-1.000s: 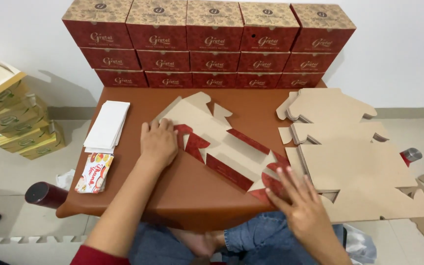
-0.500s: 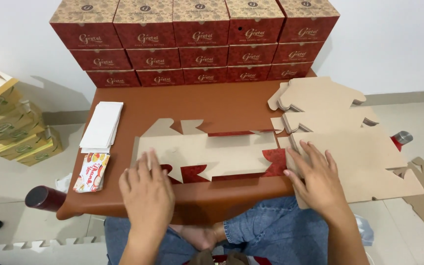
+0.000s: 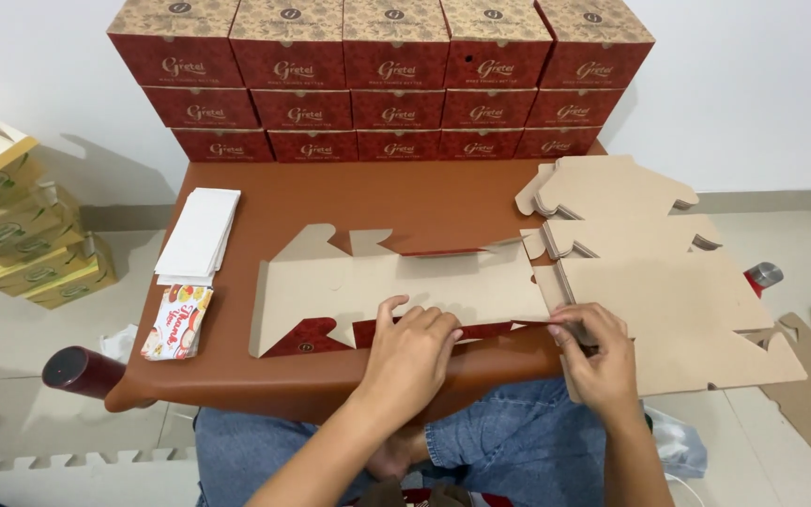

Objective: Manually folding and assembling cardboard product boxes, including inserting a paper liner.

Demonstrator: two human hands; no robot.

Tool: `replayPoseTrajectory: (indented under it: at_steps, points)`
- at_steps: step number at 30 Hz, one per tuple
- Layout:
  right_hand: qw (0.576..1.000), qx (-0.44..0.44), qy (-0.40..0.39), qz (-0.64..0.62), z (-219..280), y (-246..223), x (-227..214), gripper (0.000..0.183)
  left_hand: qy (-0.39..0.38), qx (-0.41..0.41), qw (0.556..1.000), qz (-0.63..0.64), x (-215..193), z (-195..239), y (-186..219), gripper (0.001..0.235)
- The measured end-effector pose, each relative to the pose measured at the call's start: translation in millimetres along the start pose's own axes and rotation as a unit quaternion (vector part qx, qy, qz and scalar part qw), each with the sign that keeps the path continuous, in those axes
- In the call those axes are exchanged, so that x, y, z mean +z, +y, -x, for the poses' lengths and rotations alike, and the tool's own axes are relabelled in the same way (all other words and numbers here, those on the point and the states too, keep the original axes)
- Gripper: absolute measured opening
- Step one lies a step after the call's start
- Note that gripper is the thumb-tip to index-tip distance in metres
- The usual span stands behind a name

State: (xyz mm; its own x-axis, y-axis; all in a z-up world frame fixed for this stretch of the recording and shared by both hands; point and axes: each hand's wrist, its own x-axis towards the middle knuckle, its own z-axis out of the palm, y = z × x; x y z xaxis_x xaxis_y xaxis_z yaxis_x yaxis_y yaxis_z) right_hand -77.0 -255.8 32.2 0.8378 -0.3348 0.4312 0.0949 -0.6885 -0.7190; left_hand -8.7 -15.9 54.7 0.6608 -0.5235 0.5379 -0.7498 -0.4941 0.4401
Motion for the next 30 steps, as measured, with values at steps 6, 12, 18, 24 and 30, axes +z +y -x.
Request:
replayPoseTrajectory:
  at_steps: [6,12,18,24,30]
  points:
    - [0.987,-0.119,0.037,0.097,3.3,-3.3,4.2,0.014,0.001,-0.009,1.0,-0.01,2.7,-2.3,-2.6,0.009]
    - [0.998,0.05,0.027,0.001,1.9,36.3,17.4,0.005,-0.036,-0.012,0.999,-0.035,8.8,0.7,-16.0,0.016]
    - [0.992,-0.121,0.017,0.031,-5.4,-5.3,8.0,0.019,-0.013,0.01,0.998,-0.054,12.7,-4.4,-19.0,0.015]
    - [0.976,-0.198,0.01,0.087,-12.6,-24.8,15.5,0.014,-0.007,0.027,0.998,-0.053,11.2,-4.3,-17.3,0.015]
    - [0.943,-0.303,-0.02,0.135,-13.5,-43.3,25.9,0.016,-0.032,0.024,0.999,-0.027,7.0,-5.3,-16.5,0.015]
